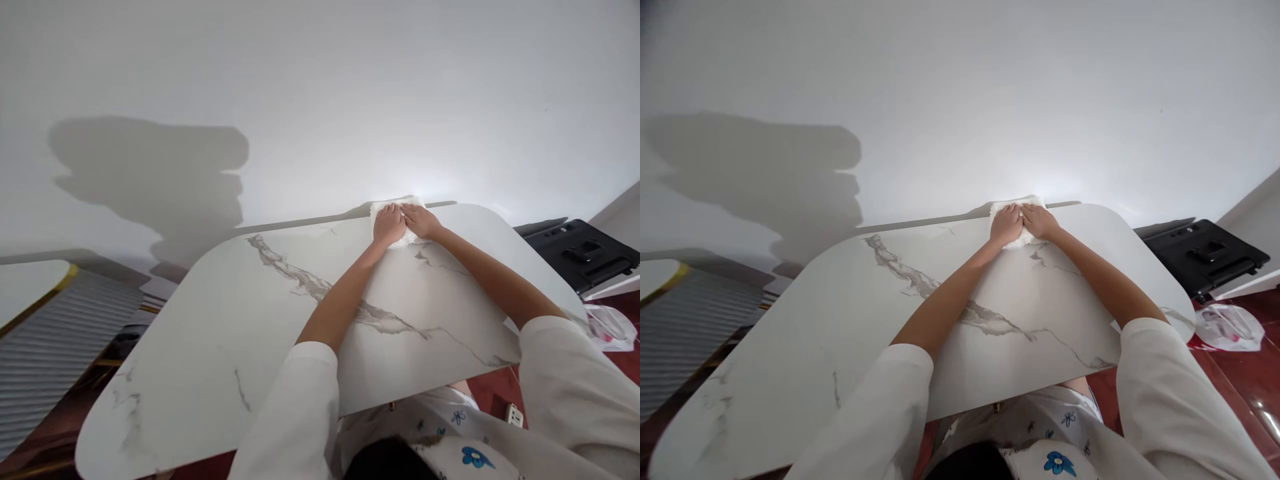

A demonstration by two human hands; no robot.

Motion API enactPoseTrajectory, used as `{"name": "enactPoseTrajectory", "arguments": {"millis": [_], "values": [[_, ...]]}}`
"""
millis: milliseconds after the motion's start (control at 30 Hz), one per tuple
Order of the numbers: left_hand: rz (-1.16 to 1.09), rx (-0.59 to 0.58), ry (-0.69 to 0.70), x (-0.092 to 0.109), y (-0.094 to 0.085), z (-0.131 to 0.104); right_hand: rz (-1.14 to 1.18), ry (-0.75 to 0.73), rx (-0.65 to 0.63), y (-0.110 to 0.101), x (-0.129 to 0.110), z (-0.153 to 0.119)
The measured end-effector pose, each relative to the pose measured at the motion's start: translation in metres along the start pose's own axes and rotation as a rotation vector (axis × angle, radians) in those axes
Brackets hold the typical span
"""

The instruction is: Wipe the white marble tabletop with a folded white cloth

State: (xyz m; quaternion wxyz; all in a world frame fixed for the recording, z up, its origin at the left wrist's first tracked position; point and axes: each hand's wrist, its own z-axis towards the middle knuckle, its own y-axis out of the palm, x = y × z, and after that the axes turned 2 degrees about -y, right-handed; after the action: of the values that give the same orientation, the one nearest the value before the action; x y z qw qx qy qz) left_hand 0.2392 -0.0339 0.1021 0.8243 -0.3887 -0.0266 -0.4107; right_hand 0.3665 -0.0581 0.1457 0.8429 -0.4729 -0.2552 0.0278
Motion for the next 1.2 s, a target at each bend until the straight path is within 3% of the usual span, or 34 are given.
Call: {"name": "enactPoseTrajectory", "arguments": {"millis": [133,267,667,900,1067,1200], "values": [[-0.016,-0.047,0.032,0.006,-0.002,-0.013,-0.051,0.063,-0.022,-0.008,-0.014,-0.019],[-0.043,-0.073,0.063,0.012,-0.01,-0.04,-0.09,0.104,-0.043,-0.018,-0.038,-0.045],[-0.072,-0.106,0.083,0.028,-0.046,-0.162,-0.052,0.068,-0.01,-0.039,-0.131,-0.136],[-0.232,-0.224,0.057,0.025,-0.069,-0.234,0.017,0.016,-0.047,-0.058,-0.184,-0.185],[-0.315,-0.246,0.009,0.042,-0.07,-0.269,0.1,-0.068,-0.042,-0.07,-0.189,-0.219],[-0.378,-0.27,0.003,0.067,-0.063,-0.268,0.089,-0.069,-0.025,-0.079,-0.172,-0.239]]}}
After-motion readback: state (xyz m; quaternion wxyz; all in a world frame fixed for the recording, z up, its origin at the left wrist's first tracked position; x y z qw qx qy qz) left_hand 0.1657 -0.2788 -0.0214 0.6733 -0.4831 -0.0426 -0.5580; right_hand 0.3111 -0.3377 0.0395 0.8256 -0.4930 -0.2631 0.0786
